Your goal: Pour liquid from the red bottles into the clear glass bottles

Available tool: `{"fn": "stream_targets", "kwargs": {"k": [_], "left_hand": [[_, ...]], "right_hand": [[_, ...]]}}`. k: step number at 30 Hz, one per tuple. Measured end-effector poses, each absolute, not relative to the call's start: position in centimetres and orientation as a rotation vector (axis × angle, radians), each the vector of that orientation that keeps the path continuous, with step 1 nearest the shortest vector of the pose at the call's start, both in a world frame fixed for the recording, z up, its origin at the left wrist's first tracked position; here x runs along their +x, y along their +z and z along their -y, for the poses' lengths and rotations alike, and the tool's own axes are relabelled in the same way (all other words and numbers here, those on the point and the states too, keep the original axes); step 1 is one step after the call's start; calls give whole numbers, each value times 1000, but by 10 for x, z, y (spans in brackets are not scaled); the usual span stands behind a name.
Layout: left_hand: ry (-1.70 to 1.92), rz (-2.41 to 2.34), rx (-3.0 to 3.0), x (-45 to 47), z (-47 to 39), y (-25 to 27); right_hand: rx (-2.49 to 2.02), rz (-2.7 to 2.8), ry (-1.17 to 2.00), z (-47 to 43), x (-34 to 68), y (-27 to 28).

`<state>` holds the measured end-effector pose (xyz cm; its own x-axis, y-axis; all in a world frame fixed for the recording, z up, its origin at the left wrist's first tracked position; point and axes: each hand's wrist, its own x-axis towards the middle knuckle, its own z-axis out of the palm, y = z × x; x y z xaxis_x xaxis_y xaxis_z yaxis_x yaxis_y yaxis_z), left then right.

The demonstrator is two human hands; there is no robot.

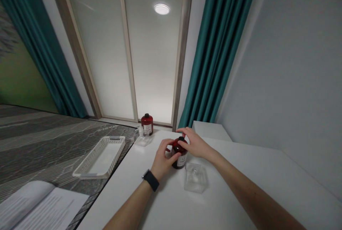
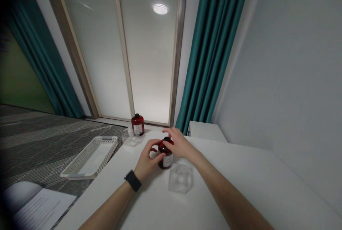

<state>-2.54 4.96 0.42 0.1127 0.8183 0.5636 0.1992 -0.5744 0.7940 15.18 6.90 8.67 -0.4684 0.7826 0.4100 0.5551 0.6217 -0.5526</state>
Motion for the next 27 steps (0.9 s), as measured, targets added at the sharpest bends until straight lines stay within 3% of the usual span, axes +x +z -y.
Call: {"fn": "stream_targets", "kwargs": {"k": [27], "left_hand": [[1490, -999, 1854, -25, -51, 2]], "right_hand": [[-986, 2137, 480, -66, 155, 83]]}}
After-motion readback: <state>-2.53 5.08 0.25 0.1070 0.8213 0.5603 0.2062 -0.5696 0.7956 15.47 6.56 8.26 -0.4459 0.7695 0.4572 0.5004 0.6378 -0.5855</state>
